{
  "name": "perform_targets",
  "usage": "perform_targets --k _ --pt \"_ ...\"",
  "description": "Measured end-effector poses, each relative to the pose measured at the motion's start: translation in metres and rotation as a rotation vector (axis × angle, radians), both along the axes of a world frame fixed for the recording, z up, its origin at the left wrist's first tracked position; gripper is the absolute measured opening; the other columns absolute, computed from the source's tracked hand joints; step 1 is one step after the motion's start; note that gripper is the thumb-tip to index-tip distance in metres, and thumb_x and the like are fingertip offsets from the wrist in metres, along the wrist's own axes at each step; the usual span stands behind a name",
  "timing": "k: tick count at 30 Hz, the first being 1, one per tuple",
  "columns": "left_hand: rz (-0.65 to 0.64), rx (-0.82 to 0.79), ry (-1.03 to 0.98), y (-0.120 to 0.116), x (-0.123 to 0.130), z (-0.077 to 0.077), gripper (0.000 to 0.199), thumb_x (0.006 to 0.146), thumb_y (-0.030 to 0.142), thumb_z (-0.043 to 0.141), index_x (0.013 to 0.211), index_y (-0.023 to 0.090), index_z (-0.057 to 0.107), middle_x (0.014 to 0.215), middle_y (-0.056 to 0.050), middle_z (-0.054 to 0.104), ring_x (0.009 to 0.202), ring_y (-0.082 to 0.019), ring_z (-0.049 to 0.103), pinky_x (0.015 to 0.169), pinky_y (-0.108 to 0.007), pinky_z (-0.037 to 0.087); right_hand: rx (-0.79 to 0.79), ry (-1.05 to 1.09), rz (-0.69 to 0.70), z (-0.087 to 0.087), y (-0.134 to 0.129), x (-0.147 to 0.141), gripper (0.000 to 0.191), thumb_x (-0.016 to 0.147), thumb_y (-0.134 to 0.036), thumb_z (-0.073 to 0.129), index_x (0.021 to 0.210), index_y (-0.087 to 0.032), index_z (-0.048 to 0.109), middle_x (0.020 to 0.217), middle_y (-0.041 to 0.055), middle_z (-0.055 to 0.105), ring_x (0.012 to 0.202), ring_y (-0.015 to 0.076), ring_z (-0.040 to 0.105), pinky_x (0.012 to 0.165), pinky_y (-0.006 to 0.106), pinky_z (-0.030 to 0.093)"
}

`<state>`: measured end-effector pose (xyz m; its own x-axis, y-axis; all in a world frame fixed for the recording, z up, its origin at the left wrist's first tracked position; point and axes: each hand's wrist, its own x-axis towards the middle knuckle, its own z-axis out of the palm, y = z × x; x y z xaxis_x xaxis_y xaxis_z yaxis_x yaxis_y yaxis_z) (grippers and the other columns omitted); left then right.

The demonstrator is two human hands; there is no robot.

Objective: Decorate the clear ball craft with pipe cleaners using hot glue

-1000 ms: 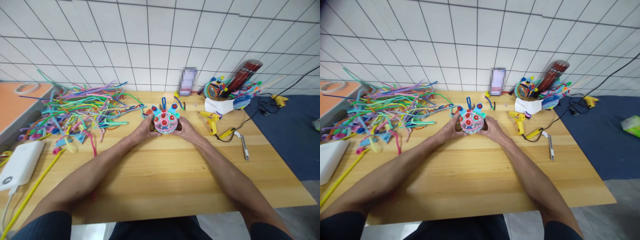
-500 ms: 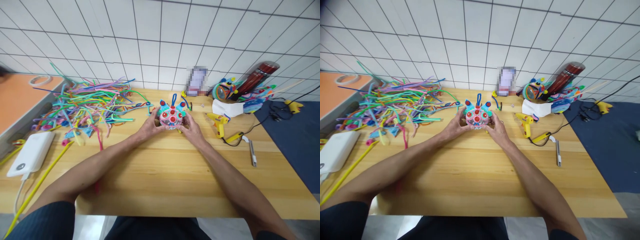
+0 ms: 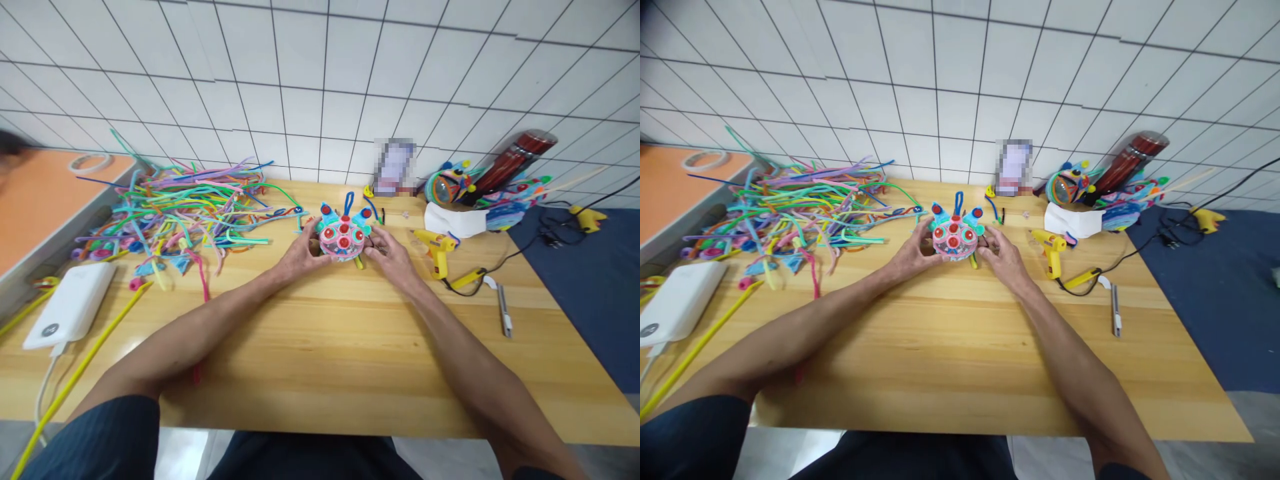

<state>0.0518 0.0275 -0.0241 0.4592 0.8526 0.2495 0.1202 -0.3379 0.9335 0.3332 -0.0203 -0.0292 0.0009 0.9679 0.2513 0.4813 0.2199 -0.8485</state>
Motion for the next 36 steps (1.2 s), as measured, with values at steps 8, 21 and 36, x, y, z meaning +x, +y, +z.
perform_targets --k 8,21,36 --pt "0.003 -0.031 -0.013 0.002 0.002 -0.004 0.113 0.077 0.052 0.096 0.168 0.022 0.036 0.149 -0.019 0.067 0.131 -0.035 0.074 0.115 -0.056 0.061 0.139 -0.175 -0.228 0.032 0.007 0.006 0.031 0.099 -0.044 0.064 0.120 -0.024 0.076 0.100 0.0073 0.081 0.088 0.0261 0.075 0.087 0.044 0.063" --pt "0.153 -0.013 -0.067 0.000 -0.010 0.000 0.060 0.110 0.055 0.049 0.159 0.019 0.051 0.149 -0.015 0.070 0.140 -0.030 0.068 0.127 -0.052 0.050 0.317 -0.466 -0.080 0.022 -0.021 -0.026 0.079 0.095 -0.055 0.077 0.162 -0.025 0.046 0.152 0.0196 0.060 0.138 0.0364 0.063 0.113 0.060 0.060" --pt "0.219 0.329 0.688 0.013 -0.002 0.005 0.038 0.106 0.021 0.054 0.138 0.016 0.074 0.138 -0.018 0.077 0.139 -0.038 0.062 0.118 -0.057 0.045 0.342 -0.457 -0.177 0.004 -0.020 -0.034 0.069 0.091 -0.058 0.083 0.143 -0.022 0.055 0.140 0.0213 0.061 0.132 0.0389 0.062 0.105 0.064 0.062"
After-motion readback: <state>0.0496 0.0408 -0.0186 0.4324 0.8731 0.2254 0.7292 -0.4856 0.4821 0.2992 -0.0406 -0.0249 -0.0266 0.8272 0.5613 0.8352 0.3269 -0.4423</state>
